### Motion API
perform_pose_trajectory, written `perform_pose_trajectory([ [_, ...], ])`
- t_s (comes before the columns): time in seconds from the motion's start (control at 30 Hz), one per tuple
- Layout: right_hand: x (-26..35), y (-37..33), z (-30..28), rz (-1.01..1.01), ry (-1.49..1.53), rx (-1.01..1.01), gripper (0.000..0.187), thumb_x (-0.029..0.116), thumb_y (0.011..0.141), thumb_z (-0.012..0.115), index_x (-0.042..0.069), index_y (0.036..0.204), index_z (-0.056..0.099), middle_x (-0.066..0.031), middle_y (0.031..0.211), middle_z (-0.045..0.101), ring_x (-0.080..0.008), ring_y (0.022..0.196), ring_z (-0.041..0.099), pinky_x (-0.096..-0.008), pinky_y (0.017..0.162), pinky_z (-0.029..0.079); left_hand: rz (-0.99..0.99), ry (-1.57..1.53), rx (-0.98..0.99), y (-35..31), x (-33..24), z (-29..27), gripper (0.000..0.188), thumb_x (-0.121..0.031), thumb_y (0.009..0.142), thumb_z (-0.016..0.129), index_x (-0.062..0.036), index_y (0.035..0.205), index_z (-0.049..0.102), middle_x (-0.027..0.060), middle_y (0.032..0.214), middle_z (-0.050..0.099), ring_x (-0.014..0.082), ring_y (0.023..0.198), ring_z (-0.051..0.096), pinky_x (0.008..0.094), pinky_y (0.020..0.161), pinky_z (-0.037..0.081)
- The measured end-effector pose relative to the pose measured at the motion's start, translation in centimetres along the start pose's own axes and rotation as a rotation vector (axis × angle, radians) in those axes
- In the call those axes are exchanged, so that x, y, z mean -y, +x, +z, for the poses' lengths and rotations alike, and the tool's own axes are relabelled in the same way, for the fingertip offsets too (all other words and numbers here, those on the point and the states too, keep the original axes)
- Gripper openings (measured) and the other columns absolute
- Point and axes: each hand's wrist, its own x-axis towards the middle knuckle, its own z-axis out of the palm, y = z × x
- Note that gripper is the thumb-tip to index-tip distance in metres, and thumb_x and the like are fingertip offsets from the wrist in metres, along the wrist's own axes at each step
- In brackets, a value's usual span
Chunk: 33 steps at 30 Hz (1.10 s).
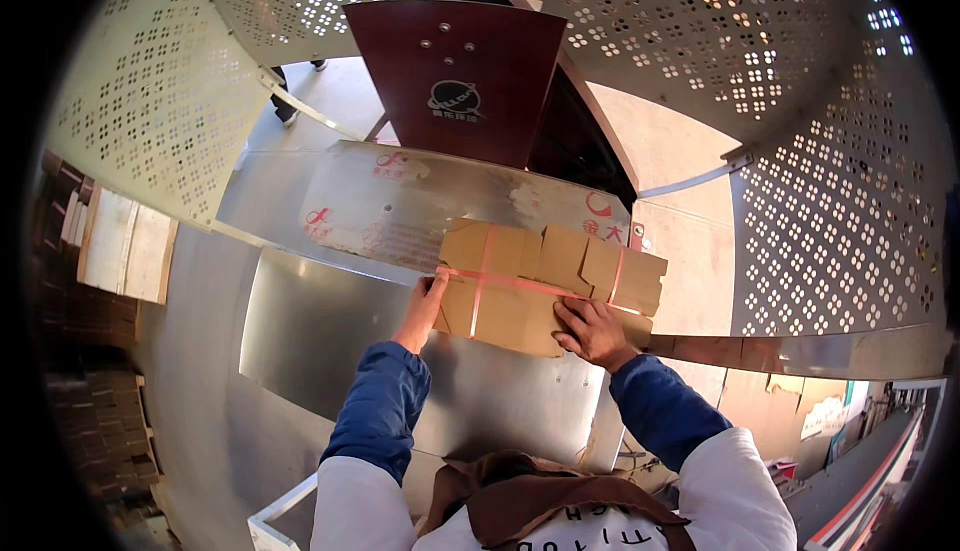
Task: The person gathers stacks of corrugated cardboard pieces from a table, carries them to a strapping machine, and secures them with pink straps. The person repeats this process multiple times, stacking the finished bundles on the machine's platform.
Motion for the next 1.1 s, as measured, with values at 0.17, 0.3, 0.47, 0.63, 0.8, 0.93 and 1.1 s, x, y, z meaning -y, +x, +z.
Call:
perform_pose_trajectory([
  [0.17,-0.1,0.0,-0.4,0.010,0.040,-0.008,0.049,0.037,0.088,0.067,0.010,0.129,0.061,-0.0071,0.126,0.057,-0.0267,0.108,0.056,-0.0387,0.092,0.047,-0.036,0.025,0.016,1.0,1.2,-0.3,0.064,-0.059,0.093,0.059,-0.0020,0.122,0.055,0.0083,0.118,0.060,0.0184,0.111,0.054,0.0343,0.098,0.041],
  [0.3,-0.4,-0.4,-0.4,-0.003,0.033,-0.015,0.047,0.036,0.090,0.065,0.011,0.130,0.060,-0.0082,0.127,0.057,-0.0270,0.109,0.056,-0.0391,0.092,0.047,-0.050,0.054,0.040,1.0,0.6,0.0,0.070,-0.062,0.092,0.057,-0.0010,0.126,0.053,0.0092,0.124,0.058,0.0197,0.113,0.053,0.0349,0.099,0.041],
  [0.47,-1.3,-0.3,-1.0,0.013,0.199,0.030,0.039,0.031,0.093,0.062,0.009,0.125,0.061,-0.0112,0.125,0.058,-0.0298,0.111,0.056,-0.0401,0.091,0.048,-0.019,0.061,0.045,1.0,0.5,-0.1,0.071,-0.062,0.093,0.056,0.0006,0.127,0.053,0.0105,0.123,0.058,0.0202,0.113,0.053,0.0343,0.098,0.041],
  [0.63,-4.7,4.5,-3.2,0.549,-0.151,-0.264,0.036,0.032,0.094,0.059,0.008,0.122,0.061,-0.0126,0.118,0.063,-0.0331,0.115,0.054,-0.0451,0.099,0.040,0.007,0.049,-0.020,0.5,0.5,-0.3,0.070,-0.059,0.093,0.059,0.0043,0.122,0.054,0.0130,0.119,0.060,0.0197,0.109,0.055,0.0330,0.096,0.042],
  [0.8,-6.6,5.3,-1.9,0.765,-0.329,-0.056,0.047,0.045,0.095,0.054,0.006,0.120,0.062,-0.0116,0.117,0.063,-0.0326,0.117,0.051,-0.0474,0.106,0.032,0.040,-0.016,-0.021,0.3,0.5,0.3,0.066,-0.055,0.093,0.061,0.0050,0.120,0.055,0.0129,0.116,0.062,0.0185,0.105,0.056,0.0319,0.094,0.044],
  [0.93,-3.3,5.6,-3.5,0.709,-0.362,-0.052,0.047,0.047,0.094,0.055,0.005,0.114,0.063,-0.0123,0.116,0.064,-0.0299,0.114,0.054,-0.0474,0.103,0.033,0.130,0.017,-0.017,-1.4,1.8,-1.3,0.054,-0.045,0.099,0.057,0.0042,0.120,0.055,0.0119,0.116,0.062,0.0172,0.104,0.056,0.0316,0.093,0.045],
  [1.1,4.4,-1.8,-4.3,0.517,-0.262,-0.260,0.053,0.043,0.081,0.072,0.006,0.116,0.059,-0.0123,0.117,0.057,-0.0329,0.112,0.049,-0.0485,0.102,0.032,0.352,0.170,-0.043,-10.0,6.5,-4.8,0.041,-0.026,0.101,0.052,0.0036,0.129,0.051,0.0167,0.123,0.060,0.0260,0.111,0.057,0.0353,0.098,0.043],
])
